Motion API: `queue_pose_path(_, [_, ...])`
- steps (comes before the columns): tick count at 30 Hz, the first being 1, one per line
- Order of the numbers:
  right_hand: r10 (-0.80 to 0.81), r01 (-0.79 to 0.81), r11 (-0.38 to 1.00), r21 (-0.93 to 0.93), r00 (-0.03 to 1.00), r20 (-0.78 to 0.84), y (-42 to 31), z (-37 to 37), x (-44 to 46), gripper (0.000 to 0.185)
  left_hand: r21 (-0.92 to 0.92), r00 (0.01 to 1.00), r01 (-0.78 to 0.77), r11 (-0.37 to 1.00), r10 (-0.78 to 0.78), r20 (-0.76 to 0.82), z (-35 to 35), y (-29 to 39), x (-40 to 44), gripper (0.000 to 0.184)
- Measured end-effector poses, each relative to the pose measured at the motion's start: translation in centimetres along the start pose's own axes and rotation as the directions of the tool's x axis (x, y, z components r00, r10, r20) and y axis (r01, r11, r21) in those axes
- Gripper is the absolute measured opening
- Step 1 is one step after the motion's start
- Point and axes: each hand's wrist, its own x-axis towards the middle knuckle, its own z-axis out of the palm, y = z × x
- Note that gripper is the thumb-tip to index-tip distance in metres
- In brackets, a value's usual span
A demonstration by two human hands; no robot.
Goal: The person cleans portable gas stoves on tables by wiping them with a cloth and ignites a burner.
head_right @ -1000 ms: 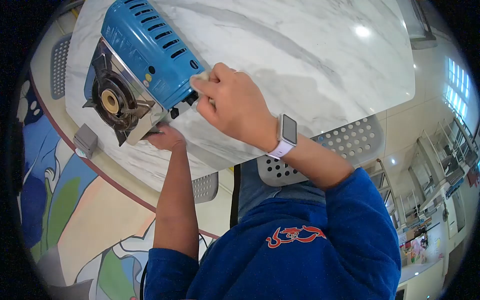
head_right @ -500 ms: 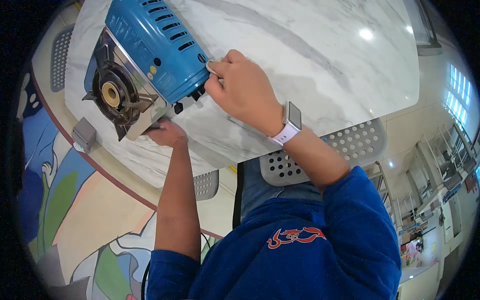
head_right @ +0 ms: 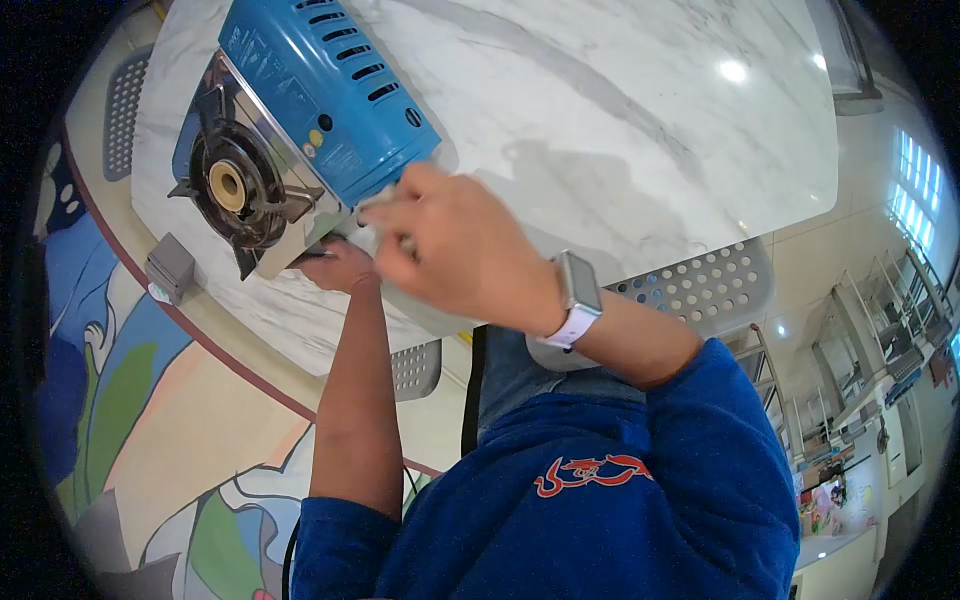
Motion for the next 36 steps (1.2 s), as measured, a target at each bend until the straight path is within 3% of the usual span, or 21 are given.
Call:
queue_pose_path(3, [0.141,-0.135,0.990,0.047,0.973,-0.182,0.9,-1.8,0.9,0.023,0.007,0.999,-0.021,1.000,0.021,-0.043,0.0,0.5,-0.2,0.046])
queue_pose_path(6, [0.182,-0.202,0.979,-0.031,0.933,-0.311,3.0,-2.0,2.3,0.024,-0.011,0.999,0.012,1.000,-0.012,0.031,-0.3,0.6,0.0,0.067])
queue_pose_path(12, [-0.067,-0.053,0.937,-0.347,0.943,-0.325,4.9,-0.3,4.9,0.022,-0.013,0.997,0.051,0.999,-0.050,0.066,-0.9,2.1,0.0,0.076])
queue_pose_path(19, [-0.189,0.047,0.898,-0.437,0.939,-0.288,2.9,-0.6,5.0,0.017,0.042,0.995,0.065,0.997,-0.068,0.070,-1.0,2.1,0.1,0.081])
queue_pose_path(24, [-0.160,0.086,0.954,-0.288,0.956,-0.247,1.6,-1.1,5.4,0.017,0.031,0.996,0.076,0.997,-0.077,0.045,-0.9,2.2,0.0,0.073])
queue_pose_path(27, [-0.059,0.005,0.988,-0.152,0.934,-0.353,2.5,-1.5,6.5,0.021,0.069,0.999,0.041,0.997,-0.042,0.017,-0.4,0.9,-0.1,0.065])
queue_pose_path(30, [0.057,-0.159,0.961,-0.225,0.914,-0.402,3.8,-2.4,7.7,0.025,0.063,1.000,0.026,0.998,-0.026,0.013,-0.1,-0.1,-0.1,0.061])
queue_pose_path(36, [0.021,-0.147,0.924,-0.354,0.942,-0.336,4.1,-0.4,8.5,0.023,0.056,0.997,-0.074,0.996,0.076,-0.033,0.3,-1.2,0.0,0.061])
